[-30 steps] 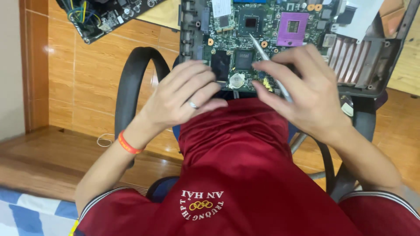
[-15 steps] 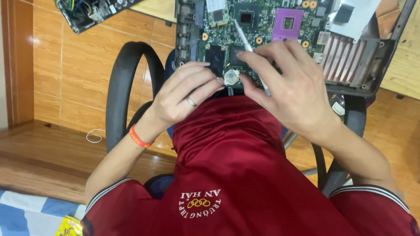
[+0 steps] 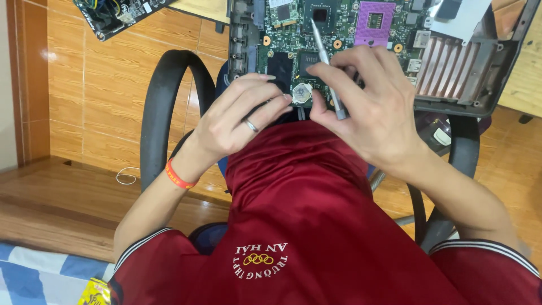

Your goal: Inspecting and repairing a computer motherboard using tools.

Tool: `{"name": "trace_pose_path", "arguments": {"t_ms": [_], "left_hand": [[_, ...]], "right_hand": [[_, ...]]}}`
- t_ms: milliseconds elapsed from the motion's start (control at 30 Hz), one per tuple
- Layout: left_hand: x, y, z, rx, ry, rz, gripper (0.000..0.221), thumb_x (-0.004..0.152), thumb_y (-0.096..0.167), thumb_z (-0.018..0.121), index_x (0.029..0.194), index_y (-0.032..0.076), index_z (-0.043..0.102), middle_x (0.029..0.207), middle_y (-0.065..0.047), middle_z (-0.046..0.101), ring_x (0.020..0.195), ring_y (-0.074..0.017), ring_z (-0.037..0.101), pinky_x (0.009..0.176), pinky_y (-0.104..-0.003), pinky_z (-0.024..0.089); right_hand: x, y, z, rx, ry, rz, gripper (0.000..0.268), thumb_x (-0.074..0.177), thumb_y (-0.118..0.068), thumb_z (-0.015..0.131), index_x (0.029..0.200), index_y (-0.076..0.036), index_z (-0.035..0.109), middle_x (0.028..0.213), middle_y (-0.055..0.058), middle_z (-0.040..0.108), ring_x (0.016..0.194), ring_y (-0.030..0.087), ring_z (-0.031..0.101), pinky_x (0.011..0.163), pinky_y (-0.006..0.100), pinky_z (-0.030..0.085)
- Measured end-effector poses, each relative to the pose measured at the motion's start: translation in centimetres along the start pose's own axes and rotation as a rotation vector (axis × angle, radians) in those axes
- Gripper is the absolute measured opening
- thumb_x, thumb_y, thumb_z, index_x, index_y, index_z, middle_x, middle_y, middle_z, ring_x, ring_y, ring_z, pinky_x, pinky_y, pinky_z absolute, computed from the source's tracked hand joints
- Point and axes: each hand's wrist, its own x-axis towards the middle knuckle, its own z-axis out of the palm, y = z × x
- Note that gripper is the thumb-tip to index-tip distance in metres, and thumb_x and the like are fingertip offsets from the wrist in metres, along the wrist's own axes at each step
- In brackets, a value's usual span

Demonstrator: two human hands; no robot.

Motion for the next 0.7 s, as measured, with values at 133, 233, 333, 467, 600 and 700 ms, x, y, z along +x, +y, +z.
{"name": "trace_pose_path", "arguments": {"t_ms": [133,233,333,467,600,700], "left_hand": [[1.2,0.8,-1.2,-0.124,-0.023,-0.096,0.029,0.095,0.006,0.086,0.115,-0.006,0.069,0.114,-0.016,0.065,0.109,-0.0348,0.064,0.098,-0.044,0.058],[1.5,2.0,-1.4,-0.069,-0.062,-0.180,0.027,0.098,0.000,0.084,0.119,-0.004,0.067,0.117,-0.015,0.063,0.113,-0.0333,0.065,0.097,-0.041,0.056],[1.7,2.6,-1.4,-0.059,-0.073,-0.234,0.029,0.096,0.000,0.083,0.119,-0.004,0.066,0.118,-0.015,0.062,0.110,-0.0332,0.063,0.095,-0.041,0.054],[1.8,3.6,-0.7,-0.038,-0.045,-0.317,0.030,0.094,-0.002,0.083,0.119,-0.004,0.066,0.118,-0.015,0.061,0.110,-0.0330,0.063,0.096,-0.040,0.054],[2.0,4.1,-0.3,0.002,-0.014,-0.388,0.030,0.094,-0.003,0.084,0.118,-0.004,0.066,0.115,-0.014,0.061,0.110,-0.0330,0.063,0.095,-0.040,0.054],[2.0,4.3,-0.1,0.032,-0.010,-0.395,0.030,0.095,-0.003,0.084,0.118,-0.003,0.066,0.115,-0.014,0.061,0.111,-0.0335,0.062,0.093,-0.039,0.054]], "right_hand": [[0.8,-0.4,-0.4,0.015,0.031,-0.030,0.035,0.087,-0.006,0.084,0.118,-0.008,0.069,0.106,0.005,0.060,0.092,0.023,0.057,0.082,0.037,0.050],[1.1,-0.8,-0.6,0.016,0.033,-0.029,0.038,0.087,-0.009,0.087,0.121,-0.007,0.070,0.109,0.007,0.061,0.096,0.027,0.057,0.078,0.038,0.049],[1.5,-1.2,-0.7,0.009,0.023,-0.002,0.038,0.084,-0.007,0.088,0.119,-0.006,0.071,0.106,0.008,0.061,0.091,0.027,0.057,0.073,0.037,0.048],[1.4,-1.0,-0.9,-0.010,0.018,-0.010,0.039,0.084,-0.009,0.088,0.119,-0.006,0.071,0.105,0.008,0.061,0.092,0.026,0.058,0.073,0.037,0.048],[1.2,-0.3,-1.1,0.025,-0.019,-0.033,0.039,0.090,-0.009,0.087,0.125,-0.006,0.070,0.107,0.008,0.061,0.092,0.025,0.058,0.076,0.037,0.050],[1.8,-0.4,-1.7,0.021,-0.030,-0.049,0.040,0.089,-0.010,0.088,0.125,-0.005,0.070,0.106,0.008,0.062,0.091,0.026,0.058,0.075,0.037,0.049]]}}
